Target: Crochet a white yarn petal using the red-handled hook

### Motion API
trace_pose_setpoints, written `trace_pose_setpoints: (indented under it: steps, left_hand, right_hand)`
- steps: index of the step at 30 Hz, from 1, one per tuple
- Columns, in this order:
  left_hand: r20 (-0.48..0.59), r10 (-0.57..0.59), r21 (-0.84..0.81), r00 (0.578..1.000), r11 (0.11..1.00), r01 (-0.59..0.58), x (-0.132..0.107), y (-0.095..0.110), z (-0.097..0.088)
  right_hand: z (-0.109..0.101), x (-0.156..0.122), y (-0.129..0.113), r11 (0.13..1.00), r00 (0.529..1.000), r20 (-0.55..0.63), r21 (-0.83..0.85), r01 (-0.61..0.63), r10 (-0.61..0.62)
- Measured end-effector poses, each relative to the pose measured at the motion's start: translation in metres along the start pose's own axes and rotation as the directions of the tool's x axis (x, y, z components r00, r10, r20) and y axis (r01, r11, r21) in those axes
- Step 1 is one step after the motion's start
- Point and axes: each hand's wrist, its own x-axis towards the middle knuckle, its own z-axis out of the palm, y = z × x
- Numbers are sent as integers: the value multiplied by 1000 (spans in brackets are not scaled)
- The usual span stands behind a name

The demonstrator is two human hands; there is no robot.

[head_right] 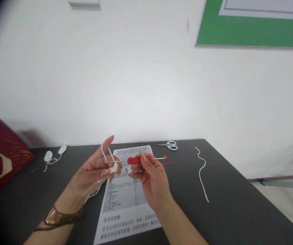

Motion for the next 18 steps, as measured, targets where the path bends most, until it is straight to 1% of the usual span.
trace_pose_setpoints:
  steps: [6,12,15,17,18]
  left_hand:
    - [-22,4,23,1000,1000,-3,1,3,3]
    - [-31,35,114,999,993,-31,1,1,0]
    - [-75,78,186,994,981,-63,2,-2,0]
    - [-114,105,250,988,965,-74,3,-4,1]
    - [-140,120,277,983,958,-77,4,-6,3]
  right_hand:
    - [0,-2,1,999,999,-11,-34,37,-38]
    - [0,0,1,999,998,-33,-25,49,-49]
    - [0,0,1,989,991,-43,-86,121,-125]
    - [0,-2,1,964,977,-35,-170,204,-212]
    - [-1,-3,1,938,963,-24,-232,257,-270]
